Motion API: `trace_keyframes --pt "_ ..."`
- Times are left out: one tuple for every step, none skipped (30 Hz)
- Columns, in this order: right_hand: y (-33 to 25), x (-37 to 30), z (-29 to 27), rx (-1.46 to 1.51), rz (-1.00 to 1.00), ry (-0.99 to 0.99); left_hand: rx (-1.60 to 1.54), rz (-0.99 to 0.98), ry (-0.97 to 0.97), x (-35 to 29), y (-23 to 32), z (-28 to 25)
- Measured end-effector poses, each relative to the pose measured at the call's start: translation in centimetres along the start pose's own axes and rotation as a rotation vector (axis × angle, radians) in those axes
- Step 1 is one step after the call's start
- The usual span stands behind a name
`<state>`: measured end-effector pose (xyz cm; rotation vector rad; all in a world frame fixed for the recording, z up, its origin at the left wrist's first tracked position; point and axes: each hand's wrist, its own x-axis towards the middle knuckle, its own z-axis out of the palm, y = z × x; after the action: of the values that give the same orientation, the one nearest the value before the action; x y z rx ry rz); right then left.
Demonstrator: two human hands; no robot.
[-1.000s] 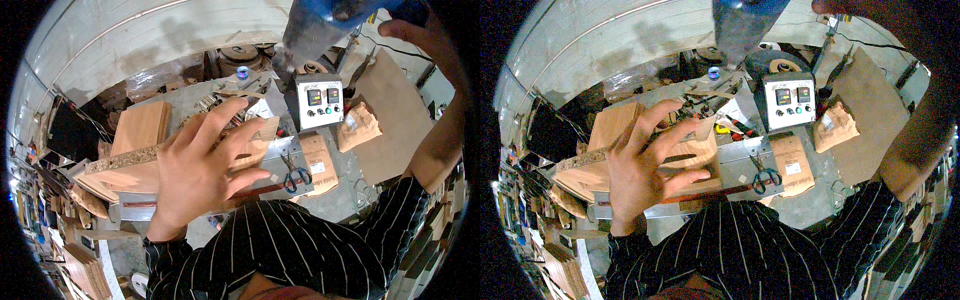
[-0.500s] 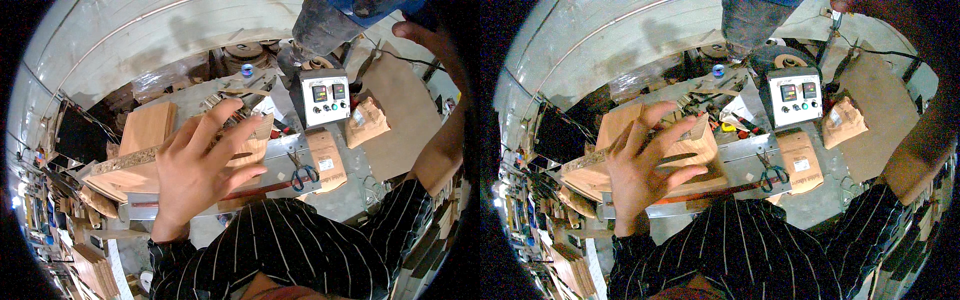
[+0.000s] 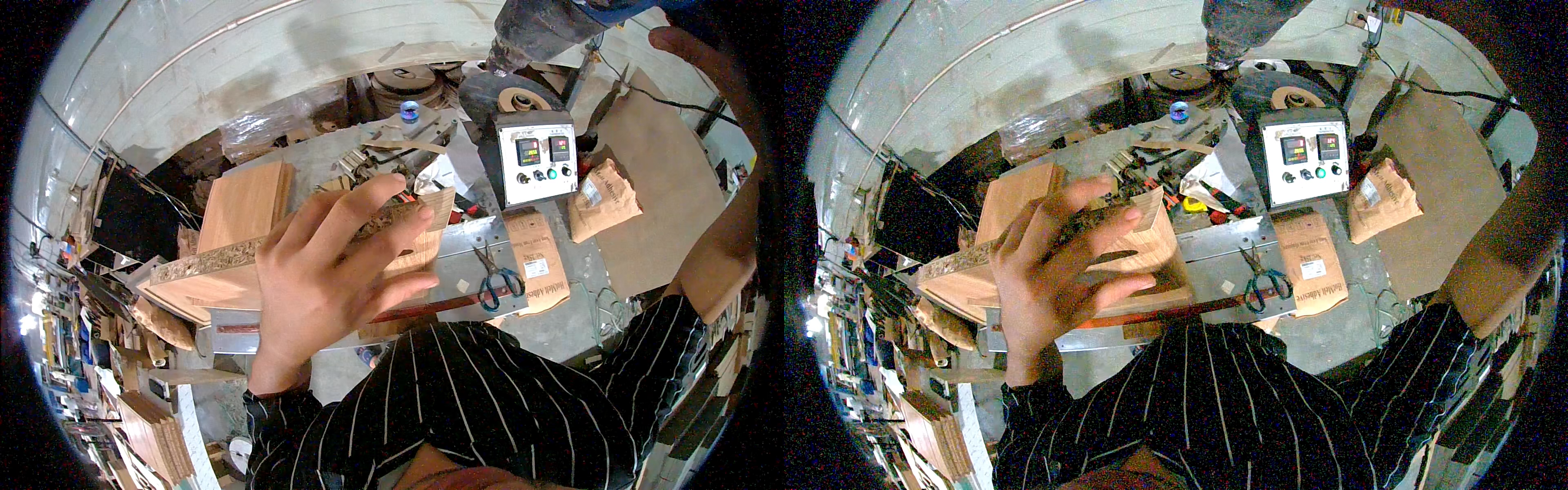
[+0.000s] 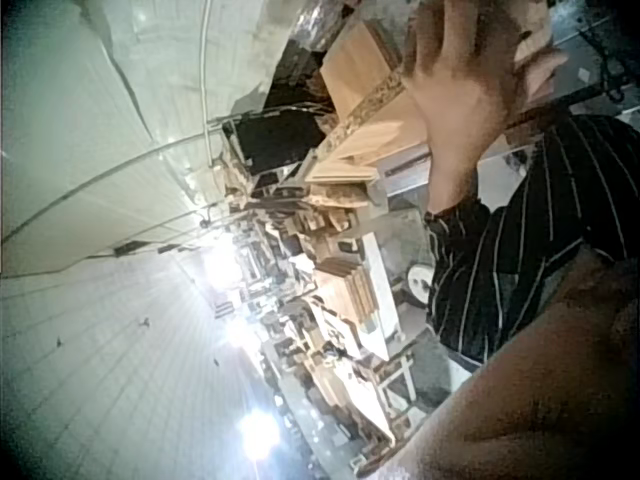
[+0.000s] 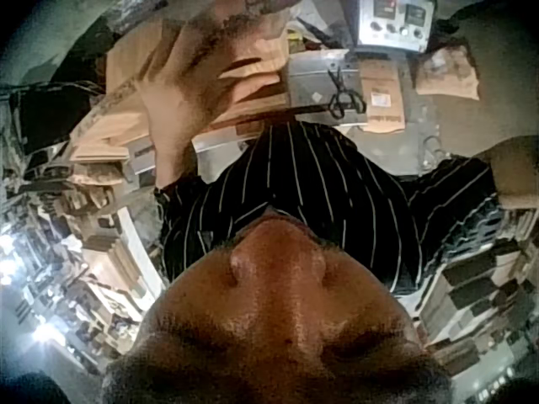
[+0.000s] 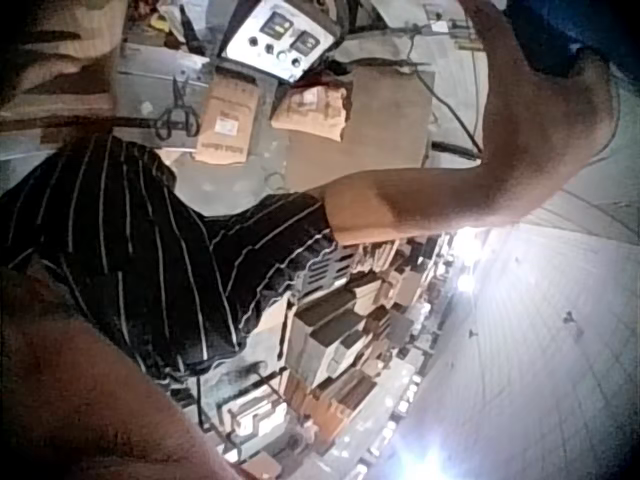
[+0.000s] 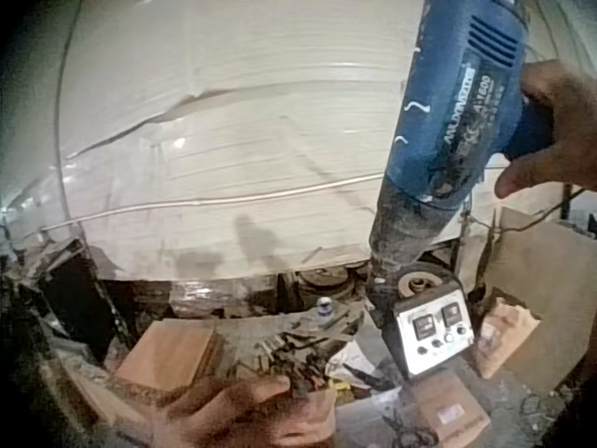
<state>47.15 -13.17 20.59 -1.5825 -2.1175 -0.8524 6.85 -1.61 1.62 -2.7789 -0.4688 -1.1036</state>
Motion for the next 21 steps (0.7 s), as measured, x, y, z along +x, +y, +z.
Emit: trace_keyframes --pt "0.0 0.0 0.1 -0.001 0.000 0.002 -0.008 0.008 0.010 -0.1 -0.1 0.1" --pt "0.0 -0.1 0.1 -0.005 0.003 0.004 -0.018 0.019 0.021 -0.3 -0.3 0.3" --pt "0.0 -0.1 0.1 -0.009 0.005 0.005 -0.028 0.030 0.031 -0.4 -0.4 0.4" --pt "0.0 -0.1 0.0 -0.013 0.008 0.007 -0.095 0.019 0.036 -0.5 -0.5 0.3" --pt "0.0 -0.2 0.1 -0.016 0.009 0.008 -0.162 0.006 0.041 -0.6 -0.5 0.2" --pt "-0.1 -0.3 0.1 -0.019 0.010 0.009 -0.229 -0.007 0.046 -0.7 -0.5 0.2" --pt "0.0 -0.4 0.2 -0.022 0.013 0.008 -0.214 -0.056 0.003 -0.3 -0.2 -0.1" --pt "0.0 -0.5 0.3 -0.025 0.016 0.007 -0.200 -0.104 -0.039 0.6 0.6 -0.6" --pt "0.0 -0.6 0.4 -0.030 0.020 0.006 -0.187 -0.150 -0.081 1.2 1.0 -0.8" --pt "0.0 -0.6 0.5 -0.026 0.020 0.011 -0.125 -0.092 -0.107 1.3 1.1 -0.7" --pt "0.1 -0.6 0.6 -0.022 0.020 0.016 -0.063 -0.032 -0.133 1.2 1.0 -0.4" --pt "0.1 -0.6 0.8 -0.021 0.019 0.019 -0.004 0.028 -0.157 1.1 0.9 0.0" --pt "0.1 -0.5 1.1 -0.020 0.019 0.023 0.029 0.031 -0.134 0.8 0.8 0.4" --pt "0.1 -0.8 1.0 -0.025 0.026 0.025 0.057 0.043 -0.111 0.7 0.8 0.9" --pt "0.1 -1.0 0.9 -0.029 0.034 0.028 0.085 0.056 -0.087 0.7 0.9 1.2" --pt "0.1 -1.2 0.8 -0.033 0.041 0.032 0.096 0.062 -0.081 0.8 1.1 1.1" --pt "0.2 -1.5 0.9 -0.035 0.049 0.031 0.104 0.065 -0.077 0.8 1.3 1.2" --pt "0.3 -1.8 1.0 -0.037 0.056 0.030 0.112 0.069 -0.074 0.9 1.4 1.3" --pt "0.3 -2.0 1.1 -0.039 0.064 0.030 0.113 0.073 -0.078 1.0 1.4 1.4" --pt "0.4 -2.2 1.4 -0.038 0.067 0.029 0.115 0.072 -0.081 1.0 1.3 1.5" --pt "0.4 -2.2 1.7 -0.038 0.069 0.029 0.118 0.071 -0.085 1.0 1.3 1.6"
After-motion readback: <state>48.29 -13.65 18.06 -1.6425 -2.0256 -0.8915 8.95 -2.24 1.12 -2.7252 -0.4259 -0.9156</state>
